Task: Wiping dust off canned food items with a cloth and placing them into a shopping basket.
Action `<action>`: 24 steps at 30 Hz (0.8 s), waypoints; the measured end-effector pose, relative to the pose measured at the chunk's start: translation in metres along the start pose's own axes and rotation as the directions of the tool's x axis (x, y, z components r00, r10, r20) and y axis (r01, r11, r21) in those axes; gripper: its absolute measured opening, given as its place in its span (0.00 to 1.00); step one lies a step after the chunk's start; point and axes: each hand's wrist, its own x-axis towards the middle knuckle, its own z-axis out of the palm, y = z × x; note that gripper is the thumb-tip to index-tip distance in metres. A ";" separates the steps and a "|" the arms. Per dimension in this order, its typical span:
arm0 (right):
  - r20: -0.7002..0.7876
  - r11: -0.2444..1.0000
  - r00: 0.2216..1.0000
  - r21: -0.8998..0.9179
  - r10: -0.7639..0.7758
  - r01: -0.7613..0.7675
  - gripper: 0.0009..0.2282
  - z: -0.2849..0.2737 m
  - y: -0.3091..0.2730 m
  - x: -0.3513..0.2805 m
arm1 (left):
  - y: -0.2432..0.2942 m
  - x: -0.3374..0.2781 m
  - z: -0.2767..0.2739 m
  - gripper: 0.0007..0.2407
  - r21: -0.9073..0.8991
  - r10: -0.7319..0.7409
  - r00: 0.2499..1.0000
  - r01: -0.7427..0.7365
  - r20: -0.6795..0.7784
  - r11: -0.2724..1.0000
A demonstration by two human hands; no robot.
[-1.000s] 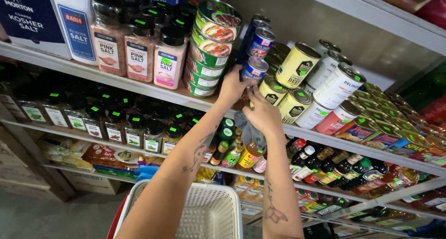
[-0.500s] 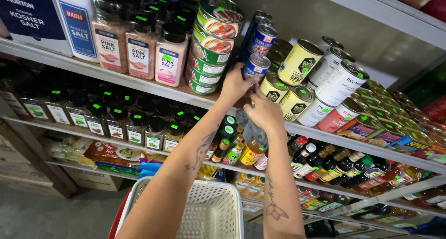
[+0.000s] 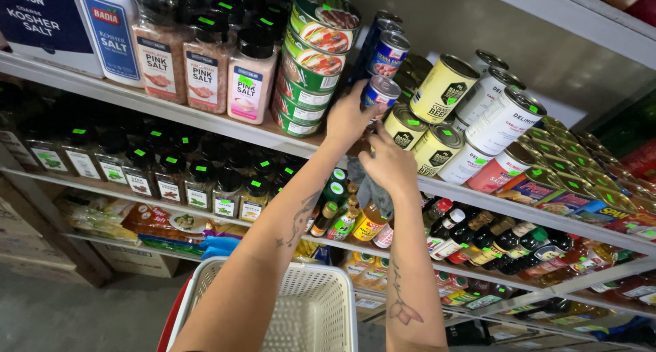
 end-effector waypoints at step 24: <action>-0.165 0.976 0.986 0.217 0.010 0.027 0.14 0.023 0.020 -0.044 | 0.040 -0.047 -0.033 0.26 0.164 0.483 0.854 -0.457 -0.195 0.874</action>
